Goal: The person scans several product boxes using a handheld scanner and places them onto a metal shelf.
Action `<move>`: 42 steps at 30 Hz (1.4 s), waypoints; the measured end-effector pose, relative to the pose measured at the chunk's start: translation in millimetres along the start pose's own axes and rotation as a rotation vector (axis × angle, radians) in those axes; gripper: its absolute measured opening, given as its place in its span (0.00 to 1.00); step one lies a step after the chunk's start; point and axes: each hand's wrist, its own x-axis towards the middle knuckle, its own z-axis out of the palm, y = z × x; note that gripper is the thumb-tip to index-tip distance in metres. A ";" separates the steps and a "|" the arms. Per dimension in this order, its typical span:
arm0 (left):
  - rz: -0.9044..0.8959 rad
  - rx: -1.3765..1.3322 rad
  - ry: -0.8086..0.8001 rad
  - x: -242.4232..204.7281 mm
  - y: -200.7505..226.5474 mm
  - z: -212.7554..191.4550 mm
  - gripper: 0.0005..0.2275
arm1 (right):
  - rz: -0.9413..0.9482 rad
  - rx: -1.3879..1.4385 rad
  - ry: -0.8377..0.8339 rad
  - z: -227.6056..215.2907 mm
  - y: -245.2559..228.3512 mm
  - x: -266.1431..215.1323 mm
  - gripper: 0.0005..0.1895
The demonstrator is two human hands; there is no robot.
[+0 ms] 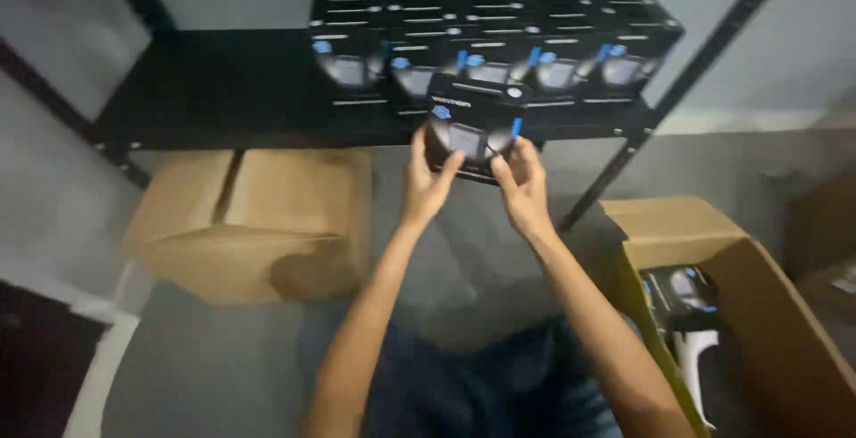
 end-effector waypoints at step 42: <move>-0.151 0.394 0.084 115.3 -36.1 -136.5 0.35 | -0.118 -0.706 -0.296 205.0 6.1 23.6 0.38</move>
